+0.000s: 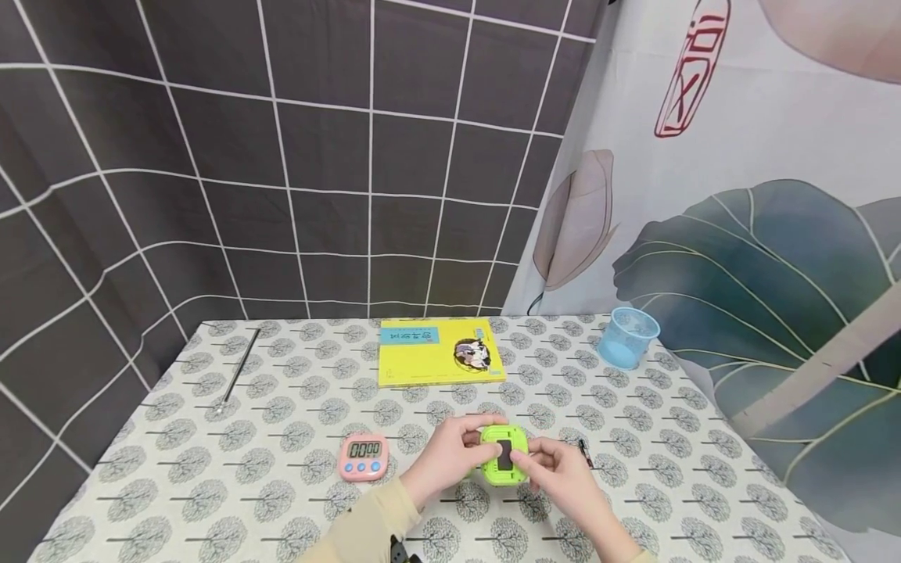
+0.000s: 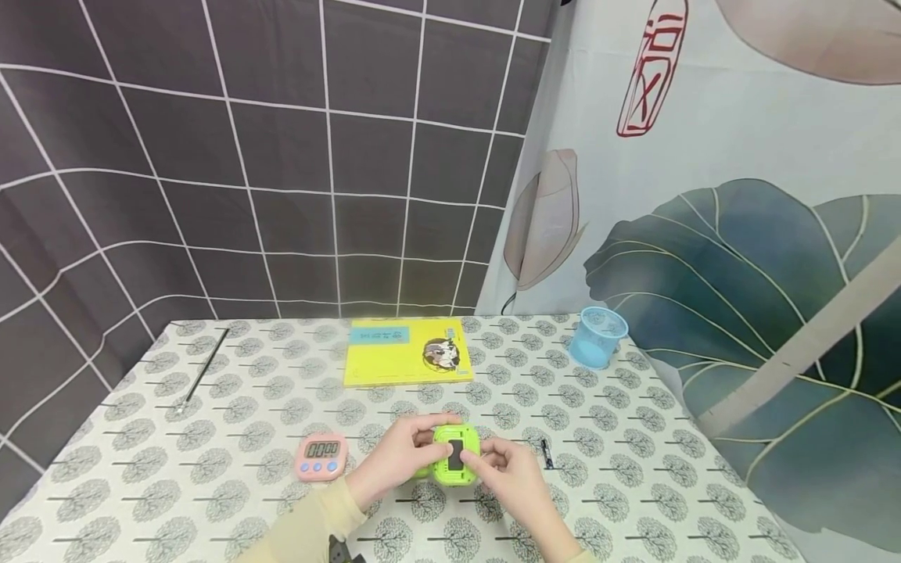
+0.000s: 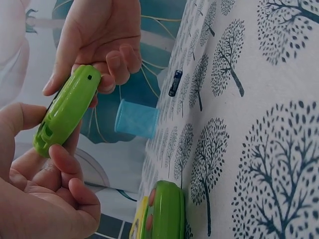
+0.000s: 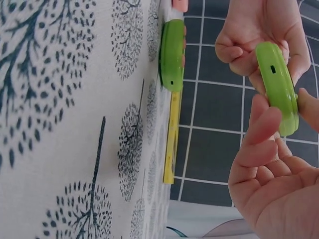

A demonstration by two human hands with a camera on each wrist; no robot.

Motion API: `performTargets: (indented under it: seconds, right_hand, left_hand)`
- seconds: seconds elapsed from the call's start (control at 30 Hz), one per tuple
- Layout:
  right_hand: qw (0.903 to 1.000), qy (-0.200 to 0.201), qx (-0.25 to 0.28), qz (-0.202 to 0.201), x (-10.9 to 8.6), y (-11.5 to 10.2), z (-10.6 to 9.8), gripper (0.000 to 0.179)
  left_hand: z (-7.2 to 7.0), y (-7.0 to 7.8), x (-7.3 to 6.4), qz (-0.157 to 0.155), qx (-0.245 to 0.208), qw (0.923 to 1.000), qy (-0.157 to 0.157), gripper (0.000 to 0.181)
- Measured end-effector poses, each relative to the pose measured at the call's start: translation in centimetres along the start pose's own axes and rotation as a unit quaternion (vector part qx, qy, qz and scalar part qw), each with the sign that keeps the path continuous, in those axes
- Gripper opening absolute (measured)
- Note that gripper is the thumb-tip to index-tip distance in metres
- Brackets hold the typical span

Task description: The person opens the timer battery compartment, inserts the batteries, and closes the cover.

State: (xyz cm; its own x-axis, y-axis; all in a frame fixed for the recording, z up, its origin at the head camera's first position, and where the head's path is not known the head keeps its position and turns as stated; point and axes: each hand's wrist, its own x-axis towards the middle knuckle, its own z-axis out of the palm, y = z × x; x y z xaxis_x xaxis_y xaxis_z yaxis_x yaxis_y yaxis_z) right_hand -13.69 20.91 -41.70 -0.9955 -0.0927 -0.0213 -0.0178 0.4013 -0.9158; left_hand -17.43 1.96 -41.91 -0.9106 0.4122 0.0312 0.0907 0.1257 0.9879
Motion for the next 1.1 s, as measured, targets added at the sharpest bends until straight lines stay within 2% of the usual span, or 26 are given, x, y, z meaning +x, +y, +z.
performTargets:
  seconds: [0.07, 0.3, 0.6, 0.77, 1.0, 1.1]
  right_hand:
    - [0.9999, -0.008, 0.004, -0.010, 0.02, 0.07, 0.02, 0.023]
    - [0.9988, -0.037, 0.030, -0.007, 0.05, 0.00, -0.15, 0.025]
    - [0.9949, -0.074, 0.060, -0.034, 0.11, 0.20, -0.63, 0.025]
    - [0.9944, -0.079, 0.060, -0.037, 0.20, 0.45, -0.74, 0.024]
    - [0.9943, -0.081, 0.053, -0.046, 0.14, 0.48, -0.71, 0.024]
    - [0.9942, -0.084, 0.052, -0.044, 0.12, 0.40, -0.69, 0.025]
  left_hand:
    - [-0.11, -0.06, -0.09, 0.002, -0.001, 1.0000, -0.003, 0.038]
    - [-0.33, -0.16, -0.21, -0.004, 0.004, 0.9998, -0.019, 0.038]
    - [-0.16, -0.14, -0.17, -0.004, -0.033, 0.9989, -0.032, 0.037]
    - [-0.11, -0.20, -0.18, -0.013, -0.045, 0.9984, -0.033, 0.038]
    - [-0.48, -0.39, -0.25, -0.020, -0.023, 0.9992, -0.028, 0.037]
    - [-0.62, -0.36, -0.35, -0.027, -0.028, 0.9989, -0.027, 0.037]
